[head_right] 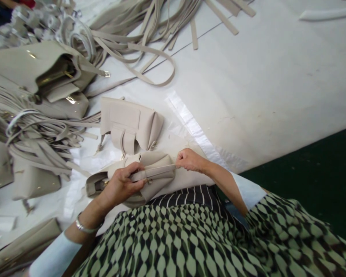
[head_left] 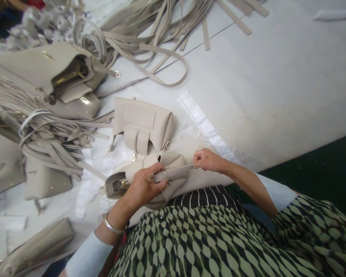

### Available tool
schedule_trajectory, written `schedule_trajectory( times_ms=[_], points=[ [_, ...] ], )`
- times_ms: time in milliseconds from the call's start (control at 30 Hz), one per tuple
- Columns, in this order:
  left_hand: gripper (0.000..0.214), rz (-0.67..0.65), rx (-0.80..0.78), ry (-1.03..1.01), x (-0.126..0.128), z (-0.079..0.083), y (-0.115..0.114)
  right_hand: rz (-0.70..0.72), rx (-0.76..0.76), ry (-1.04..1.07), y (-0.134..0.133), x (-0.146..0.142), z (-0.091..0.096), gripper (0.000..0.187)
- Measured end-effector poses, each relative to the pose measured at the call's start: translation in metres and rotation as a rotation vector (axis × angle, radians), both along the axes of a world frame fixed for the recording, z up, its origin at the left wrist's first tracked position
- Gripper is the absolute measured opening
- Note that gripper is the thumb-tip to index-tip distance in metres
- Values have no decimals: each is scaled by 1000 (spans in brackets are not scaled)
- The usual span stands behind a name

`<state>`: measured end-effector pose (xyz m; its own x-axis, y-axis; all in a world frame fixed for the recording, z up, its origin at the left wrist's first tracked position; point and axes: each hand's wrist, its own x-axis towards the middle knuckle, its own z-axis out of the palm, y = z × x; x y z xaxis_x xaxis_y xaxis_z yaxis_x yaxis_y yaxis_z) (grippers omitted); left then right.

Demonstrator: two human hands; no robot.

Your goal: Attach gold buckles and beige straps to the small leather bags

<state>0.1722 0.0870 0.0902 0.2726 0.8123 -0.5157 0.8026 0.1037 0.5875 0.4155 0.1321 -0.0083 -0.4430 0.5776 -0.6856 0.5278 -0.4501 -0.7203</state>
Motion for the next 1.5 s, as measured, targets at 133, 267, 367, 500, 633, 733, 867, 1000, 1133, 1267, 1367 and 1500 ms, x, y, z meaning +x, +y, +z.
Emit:
schedule_trajectory(
  times_ms=[133,267,367,500,633,733,867,1000,1133,1267,1367,1500],
  points=[
    [13,8,0,-6,0,1,-1,32,115,-164,-2,29,-11,8],
    [14,25,-18,-25,-3,0,-3,87,261,-299,-4,46,-12,7],
    [14,53,-45,-44,-4,1,-3,84,396,-309,-5,32,1,14],
    [15,11,-46,-28,-2,5,-3,153,636,-36,-9,-17,31,25],
    [15,23,-27,-5,-3,8,-10,235,639,123,-20,-50,50,17],
    [17,37,-32,-24,-3,10,-15,157,572,124,-32,-52,51,10],
    [18,6,-47,-34,1,15,-16,150,643,140,-48,-44,53,4],
    [16,-1,-53,45,3,20,-18,248,829,143,-56,-43,57,7],
    [17,31,-36,81,1,17,-31,255,748,192,-59,-43,54,9],
    [35,242,25,205,2,14,-44,245,606,204,-61,-42,50,6],
    [36,266,-15,307,2,17,-44,269,552,215,-59,-45,51,5],
    [25,163,-187,286,-5,21,-40,344,506,209,-54,-54,53,5]
  ],
)
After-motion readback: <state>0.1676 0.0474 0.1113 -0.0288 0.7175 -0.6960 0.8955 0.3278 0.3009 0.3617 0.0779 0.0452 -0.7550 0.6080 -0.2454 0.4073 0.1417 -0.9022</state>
